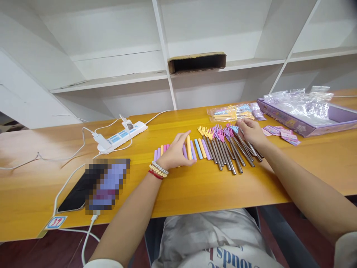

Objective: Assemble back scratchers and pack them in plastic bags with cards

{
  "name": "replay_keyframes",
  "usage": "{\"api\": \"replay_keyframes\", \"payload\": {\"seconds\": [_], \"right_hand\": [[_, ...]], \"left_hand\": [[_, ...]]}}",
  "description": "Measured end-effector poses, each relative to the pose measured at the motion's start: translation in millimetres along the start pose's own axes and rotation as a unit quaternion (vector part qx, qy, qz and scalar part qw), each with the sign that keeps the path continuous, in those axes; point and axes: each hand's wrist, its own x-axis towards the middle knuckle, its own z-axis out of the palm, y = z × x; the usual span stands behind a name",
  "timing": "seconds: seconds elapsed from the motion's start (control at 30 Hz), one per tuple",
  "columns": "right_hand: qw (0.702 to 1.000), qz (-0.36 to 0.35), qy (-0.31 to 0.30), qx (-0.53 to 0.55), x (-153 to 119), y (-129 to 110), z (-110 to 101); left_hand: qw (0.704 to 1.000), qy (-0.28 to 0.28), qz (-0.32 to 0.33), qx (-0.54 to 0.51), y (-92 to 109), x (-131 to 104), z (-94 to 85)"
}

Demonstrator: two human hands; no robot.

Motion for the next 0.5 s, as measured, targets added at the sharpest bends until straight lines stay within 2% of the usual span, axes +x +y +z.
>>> {"api": "replay_keyframes", "payload": {"seconds": [0.07, 0.13, 0.23, 0.33, 0.43, 0.5], "right_hand": [[0.999, -0.003, 0.008, 0.052, 1, -8, 1], [0.993, 0.017, -0.015, 0.119, 1, -20, 2], [0.965, 0.076, -0.075, 0.239, 1, -43, 8], [0.941, 0.103, -0.088, 0.309, -3, -59, 23], [0.925, 0.120, -0.107, 0.344, -9, -59, 43], [0.915, 0.126, -0.128, 0.362, -14, -52, 55]], "left_hand": [[0.998, -0.003, -0.018, -0.067, 2, 0, 1.2], [0.993, -0.016, -0.028, -0.110, 4, -1, 3.3], [0.987, -0.025, -0.013, -0.158, 7, -1, 6.4], [0.970, -0.029, -0.013, -0.243, 12, -2, 6.8], [0.943, -0.064, -0.035, -0.326, 15, -2, 5.4], [0.935, -0.081, -0.066, -0.340, 15, -2, 5.7]]}}
